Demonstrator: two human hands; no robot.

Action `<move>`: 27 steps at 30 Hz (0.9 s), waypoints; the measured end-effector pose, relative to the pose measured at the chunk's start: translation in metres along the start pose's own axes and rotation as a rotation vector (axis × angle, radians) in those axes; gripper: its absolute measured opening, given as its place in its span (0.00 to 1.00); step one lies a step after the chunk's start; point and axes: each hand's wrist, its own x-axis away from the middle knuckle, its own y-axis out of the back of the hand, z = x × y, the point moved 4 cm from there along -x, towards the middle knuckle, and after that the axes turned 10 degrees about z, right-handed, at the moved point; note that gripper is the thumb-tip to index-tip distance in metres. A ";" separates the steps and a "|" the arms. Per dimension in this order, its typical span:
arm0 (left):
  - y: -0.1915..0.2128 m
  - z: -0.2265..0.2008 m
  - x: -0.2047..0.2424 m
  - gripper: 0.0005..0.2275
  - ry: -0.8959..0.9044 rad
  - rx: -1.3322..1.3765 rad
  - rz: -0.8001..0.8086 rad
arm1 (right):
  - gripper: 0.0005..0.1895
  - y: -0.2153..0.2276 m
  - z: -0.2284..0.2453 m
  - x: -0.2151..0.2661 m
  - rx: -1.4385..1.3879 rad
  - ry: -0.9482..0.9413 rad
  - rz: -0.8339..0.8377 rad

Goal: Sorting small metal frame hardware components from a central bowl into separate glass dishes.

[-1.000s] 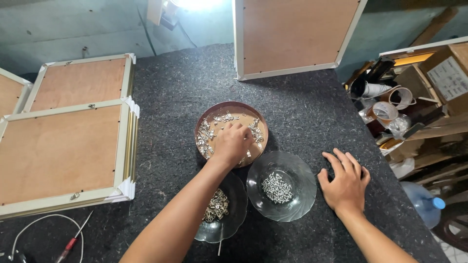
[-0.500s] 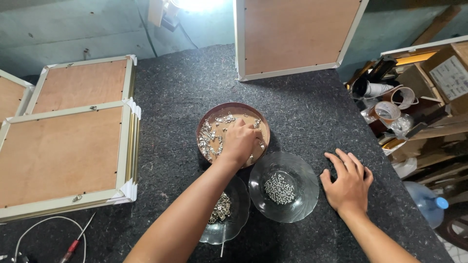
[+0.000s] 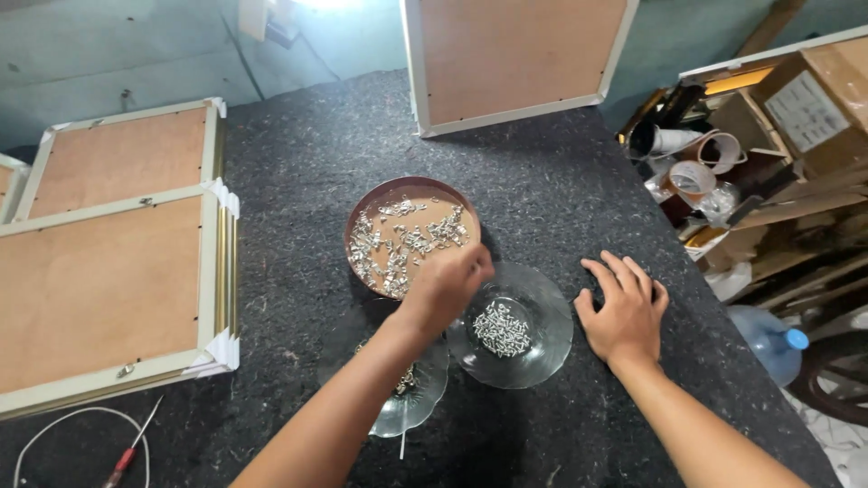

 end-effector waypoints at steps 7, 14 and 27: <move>0.025 -0.036 0.016 0.12 -0.094 -0.008 0.215 | 0.20 0.003 0.001 0.001 -0.011 -0.006 0.023; 0.050 0.044 0.000 0.07 0.088 -0.111 -0.125 | 0.21 0.000 -0.002 0.000 0.020 0.003 0.011; 0.041 0.066 -0.030 0.03 0.178 -0.460 -0.048 | 0.20 0.016 0.011 0.001 -0.064 0.012 0.049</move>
